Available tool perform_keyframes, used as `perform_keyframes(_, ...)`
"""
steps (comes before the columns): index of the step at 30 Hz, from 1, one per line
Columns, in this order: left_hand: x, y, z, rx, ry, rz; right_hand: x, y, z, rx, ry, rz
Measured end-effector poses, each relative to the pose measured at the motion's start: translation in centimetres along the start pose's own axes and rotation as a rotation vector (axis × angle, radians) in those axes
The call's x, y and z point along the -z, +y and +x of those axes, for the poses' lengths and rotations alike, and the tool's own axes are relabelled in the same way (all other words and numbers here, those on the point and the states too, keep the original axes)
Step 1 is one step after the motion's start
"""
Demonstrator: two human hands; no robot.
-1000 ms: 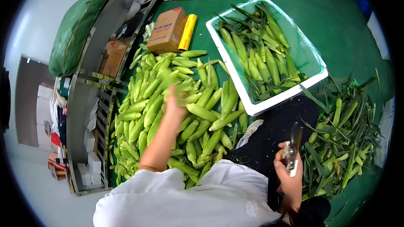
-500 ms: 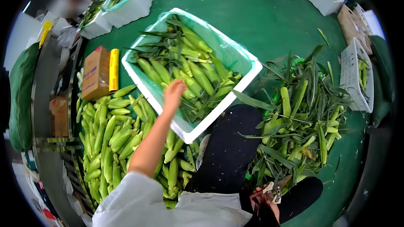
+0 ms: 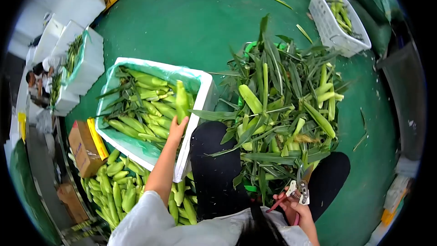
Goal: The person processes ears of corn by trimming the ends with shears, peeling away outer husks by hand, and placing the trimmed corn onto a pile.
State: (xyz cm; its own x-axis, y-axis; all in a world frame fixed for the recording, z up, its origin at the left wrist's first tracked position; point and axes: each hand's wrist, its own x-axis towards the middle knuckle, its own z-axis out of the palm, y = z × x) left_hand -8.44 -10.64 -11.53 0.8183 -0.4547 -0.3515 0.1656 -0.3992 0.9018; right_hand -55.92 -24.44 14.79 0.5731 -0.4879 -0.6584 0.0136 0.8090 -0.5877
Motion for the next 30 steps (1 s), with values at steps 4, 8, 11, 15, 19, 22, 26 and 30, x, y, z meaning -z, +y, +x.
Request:
perform_keyframes(4, 0.1, 16.1, -9.4, -0.363, -0.007, 0.291, -2.9, -2.8, 1.6, 0.023, -0.095, -0.231)
perform_keyframes(8, -4.0, 26.7, -19.5, -0.496, -0.192, 0.525, -4.7, -6.7, 4.0, 0.464, -0.091, -1.144)
perform_keyframes(11, -7.2, 27.8, -24.4, -0.595, -0.308, 0.711, -3.5, -7.4, 4.6, 0.615, -0.033, -1.162)
perform_keyframes(15, -9.8, 27.3, -28.2, -0.477, -0.533, 0.691, 1.0, -8.6, 4.3, 0.771, -0.053, -1.248)
perform_keyframes(19, -11.3, 27.0, -28.7, -0.233, -0.745, 0.616, 4.6, -8.2, 3.3, 0.576, -0.088, -1.085)
perform_keyframes(22, -12.4, 26.7, -29.1, -0.271, -0.703, 0.739, 8.4, -5.3, 4.5, 0.282, -0.162, -0.938)
perform_keyframes(26, -14.2, 26.6, -31.6, -0.660, -0.460, 0.962, 5.9, -6.2, 2.6, 0.332, -0.078, -0.130)
perform_keyframes(30, -15.4, 27.1, -32.7, -0.720, -0.529, 0.805, 3.8, -7.4, 3.6, 0.496, -0.063, -0.176)
